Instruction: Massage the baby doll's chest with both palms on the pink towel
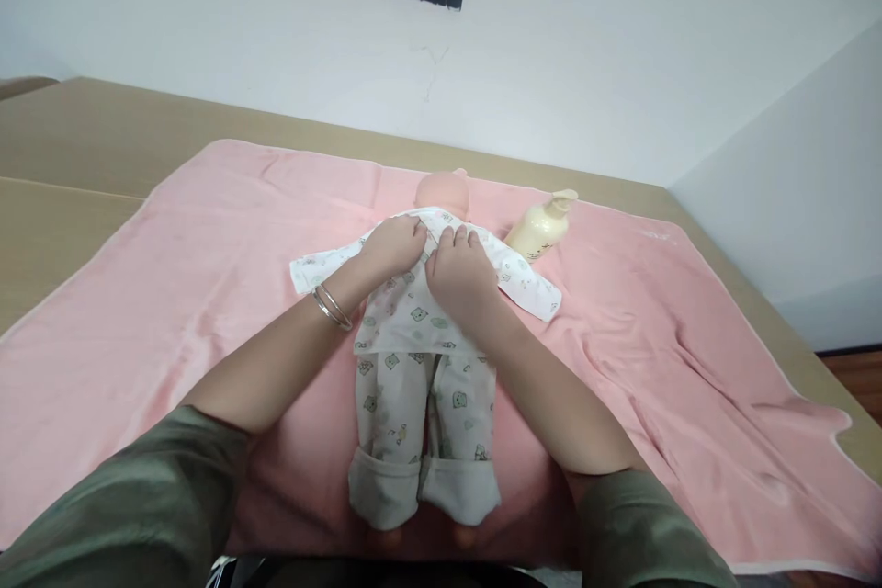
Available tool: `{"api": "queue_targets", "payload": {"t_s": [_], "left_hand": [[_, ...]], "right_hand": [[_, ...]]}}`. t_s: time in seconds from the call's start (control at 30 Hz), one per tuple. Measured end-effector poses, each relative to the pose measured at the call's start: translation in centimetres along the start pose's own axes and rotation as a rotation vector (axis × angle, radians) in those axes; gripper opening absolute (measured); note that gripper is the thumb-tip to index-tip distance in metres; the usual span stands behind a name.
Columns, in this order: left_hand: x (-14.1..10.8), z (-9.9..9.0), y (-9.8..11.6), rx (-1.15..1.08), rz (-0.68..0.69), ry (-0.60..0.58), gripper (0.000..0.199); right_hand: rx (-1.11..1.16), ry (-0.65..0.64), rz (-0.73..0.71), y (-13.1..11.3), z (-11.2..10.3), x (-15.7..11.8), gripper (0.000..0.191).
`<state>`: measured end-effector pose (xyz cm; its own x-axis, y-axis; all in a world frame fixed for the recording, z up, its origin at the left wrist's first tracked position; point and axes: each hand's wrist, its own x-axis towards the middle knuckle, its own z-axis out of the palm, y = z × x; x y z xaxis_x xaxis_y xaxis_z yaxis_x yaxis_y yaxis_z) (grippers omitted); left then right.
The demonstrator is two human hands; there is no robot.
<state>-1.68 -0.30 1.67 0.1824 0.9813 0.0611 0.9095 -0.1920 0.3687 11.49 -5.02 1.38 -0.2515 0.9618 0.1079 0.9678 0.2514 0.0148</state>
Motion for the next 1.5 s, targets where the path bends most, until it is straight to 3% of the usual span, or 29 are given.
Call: {"api": "queue_targets", "payload": {"t_s": [0.23, 0.43, 0.63, 0.77, 0.83, 1.13, 1.5], "left_hand": [[-2.0, 0.0, 2.2, 0.160, 0.037, 0.031, 0.033], [-2.2, 1.2, 2.2, 0.244, 0.270, 0.064, 0.033], [-0.7, 1.3, 1.0, 0.119, 0.120, 0.080, 0.042], [-0.3, 1.9, 0.6, 0.113, 0.123, 0.112, 0.043], [-0.4, 2.3, 0.6, 0.137, 0.137, 0.150, 0.042], [-0.6, 3.2, 0.8, 0.186, 0.142, 0.196, 0.044], [0.0, 3.1, 0.5, 0.033, 0.086, 0.191, 0.040]], "right_hand": [[0.259, -0.045, 0.106, 3.5, -0.3, 3.3, 0.058], [0.219, -0.016, 0.110, 3.5, 0.1, 3.5, 0.057], [0.109, -0.025, 0.072, 2.1, -1.0, 1.8, 0.056], [-0.025, -0.097, -0.162, 1.7, -2.1, 0.4, 0.045], [-0.031, -0.132, -0.198, 1.9, -2.3, 0.2, 0.044], [0.196, -0.032, 0.071, 2.9, 0.8, 3.2, 0.065], [0.204, -0.062, 0.083, 2.1, 0.1, 2.2, 0.062]]}}
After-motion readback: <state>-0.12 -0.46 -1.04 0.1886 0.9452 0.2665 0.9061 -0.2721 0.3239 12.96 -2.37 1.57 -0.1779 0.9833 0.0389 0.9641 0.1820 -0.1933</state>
